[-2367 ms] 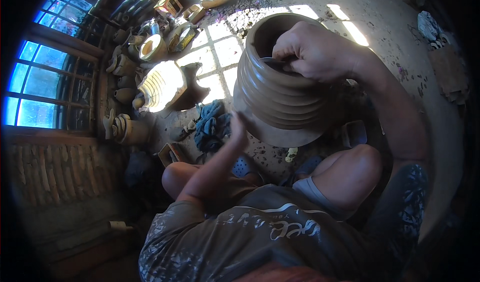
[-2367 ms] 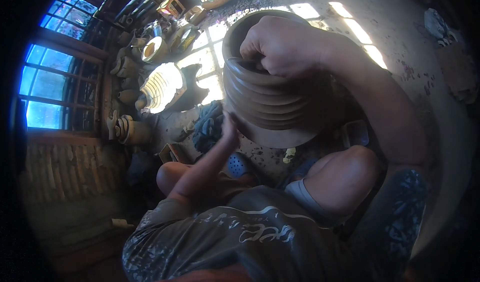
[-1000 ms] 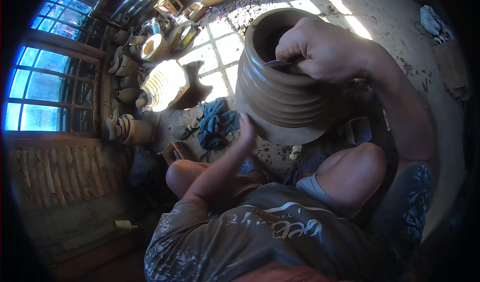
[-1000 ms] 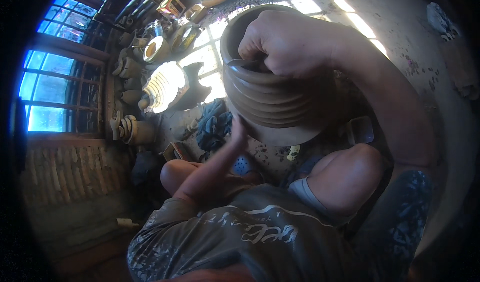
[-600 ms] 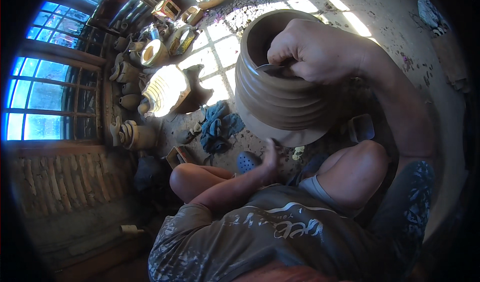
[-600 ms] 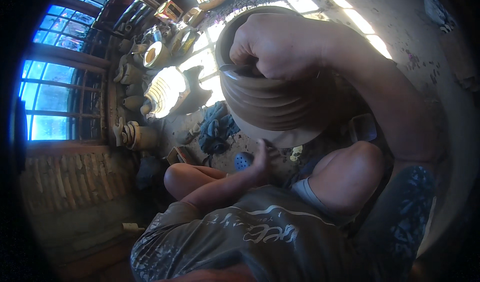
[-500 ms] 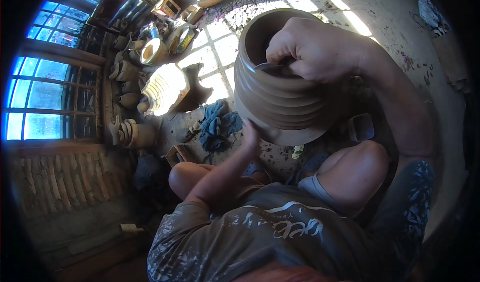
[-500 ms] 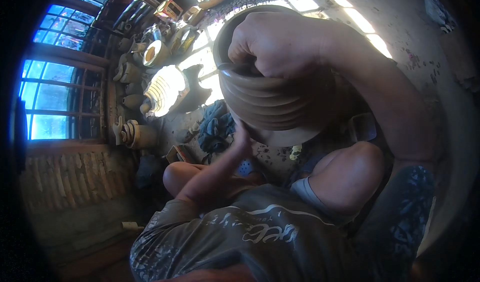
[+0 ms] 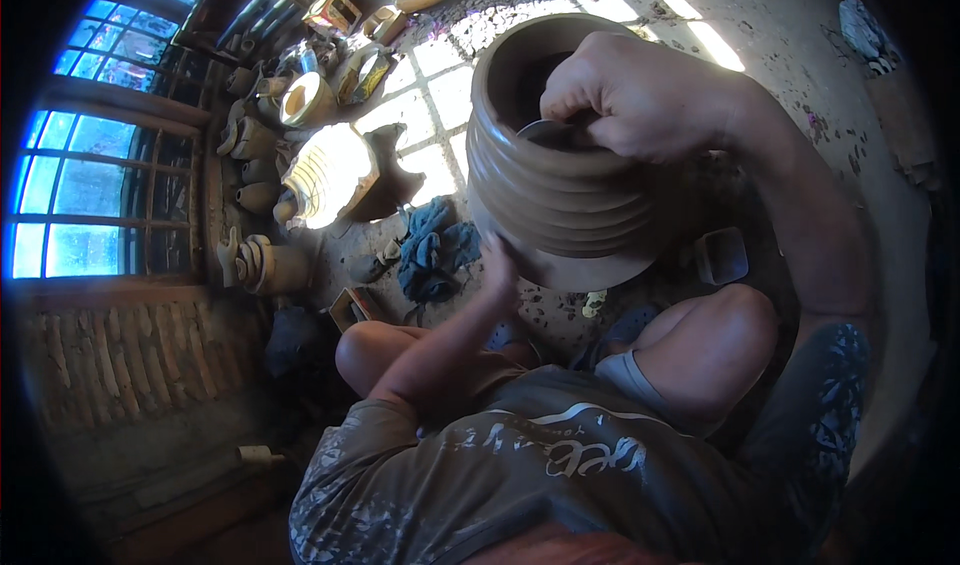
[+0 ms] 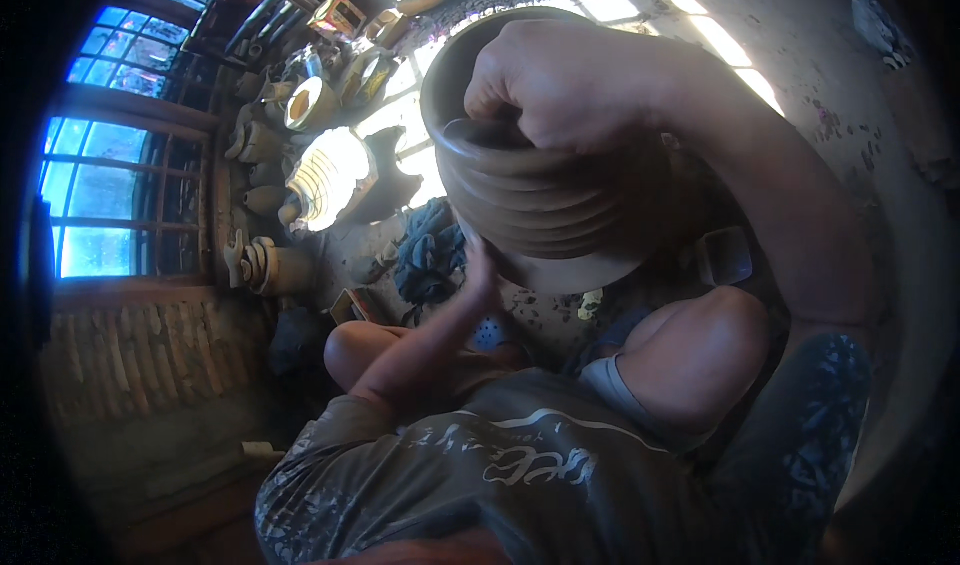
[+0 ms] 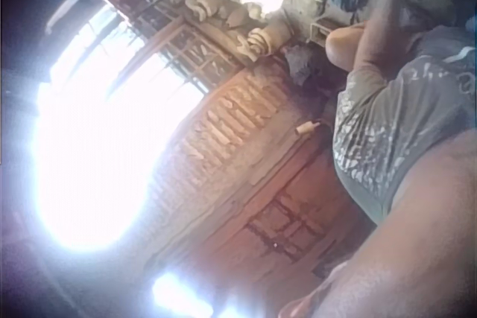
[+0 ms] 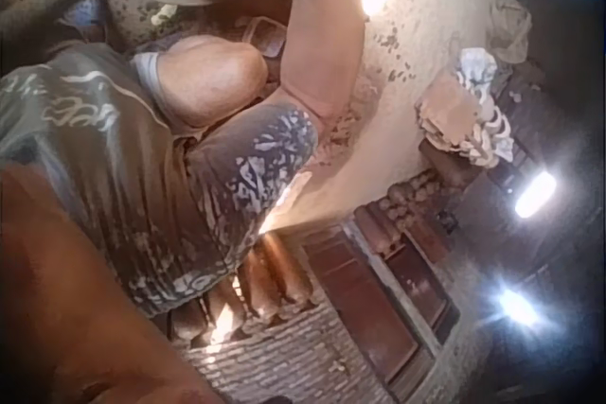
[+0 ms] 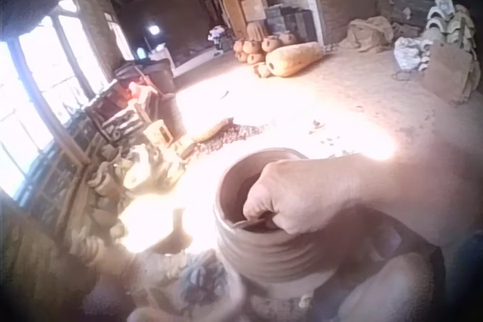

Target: The person shapes a tall clay pot on a pottery wheel by hand and using a blue curved tool to smooth the internal and external surfaces. They then use a yellow tool to carve horizontal decorative lines into the exterior of the clay vessel while it rotates.

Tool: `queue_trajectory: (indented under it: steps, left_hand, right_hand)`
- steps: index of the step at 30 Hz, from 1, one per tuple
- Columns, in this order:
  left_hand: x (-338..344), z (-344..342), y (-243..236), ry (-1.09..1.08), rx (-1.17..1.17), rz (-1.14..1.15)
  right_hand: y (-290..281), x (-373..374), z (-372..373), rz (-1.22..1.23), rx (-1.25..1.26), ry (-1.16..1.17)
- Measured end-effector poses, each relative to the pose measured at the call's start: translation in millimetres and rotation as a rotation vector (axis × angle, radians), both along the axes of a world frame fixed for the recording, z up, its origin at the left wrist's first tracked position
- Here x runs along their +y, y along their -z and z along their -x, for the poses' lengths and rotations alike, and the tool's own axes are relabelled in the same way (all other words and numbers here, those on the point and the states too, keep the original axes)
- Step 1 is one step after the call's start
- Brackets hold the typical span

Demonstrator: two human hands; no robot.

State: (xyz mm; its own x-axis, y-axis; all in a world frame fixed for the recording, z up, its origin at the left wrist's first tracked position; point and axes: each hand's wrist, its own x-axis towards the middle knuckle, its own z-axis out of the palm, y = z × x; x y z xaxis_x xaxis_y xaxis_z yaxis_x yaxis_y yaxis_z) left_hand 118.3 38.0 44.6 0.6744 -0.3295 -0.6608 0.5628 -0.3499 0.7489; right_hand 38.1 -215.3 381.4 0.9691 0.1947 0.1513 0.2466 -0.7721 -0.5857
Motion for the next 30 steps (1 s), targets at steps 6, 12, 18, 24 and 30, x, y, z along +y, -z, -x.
queue_trajectory:
  steps: [6,12,18,24,30]
  left_hand:
    - [17.7,-69.7,41.1,-0.114,-0.013,-0.069]
    - [26.6,69.6,10.7,0.071,0.334,-0.031]
    - [13.3,-126.8,27.6,-0.104,-0.086,-0.003]
    - [-1.2,-88.5,13.1,0.051,-0.152,0.029]
    - [0.6,-59.4,32.7,-0.025,-0.22,-0.013]
  right_hand:
    - [-6.8,2.8,-2.8,-0.047,0.044,0.001]
    - [1.0,-0.7,-3.9,-0.035,0.022,0.008]
    - [-9.1,3.2,-5.5,0.008,0.077,-0.011]
    - [-4.4,-0.1,-5.1,-0.034,0.104,-0.023]
    - [-9.9,-0.6,-7.0,0.051,0.123,-0.044]
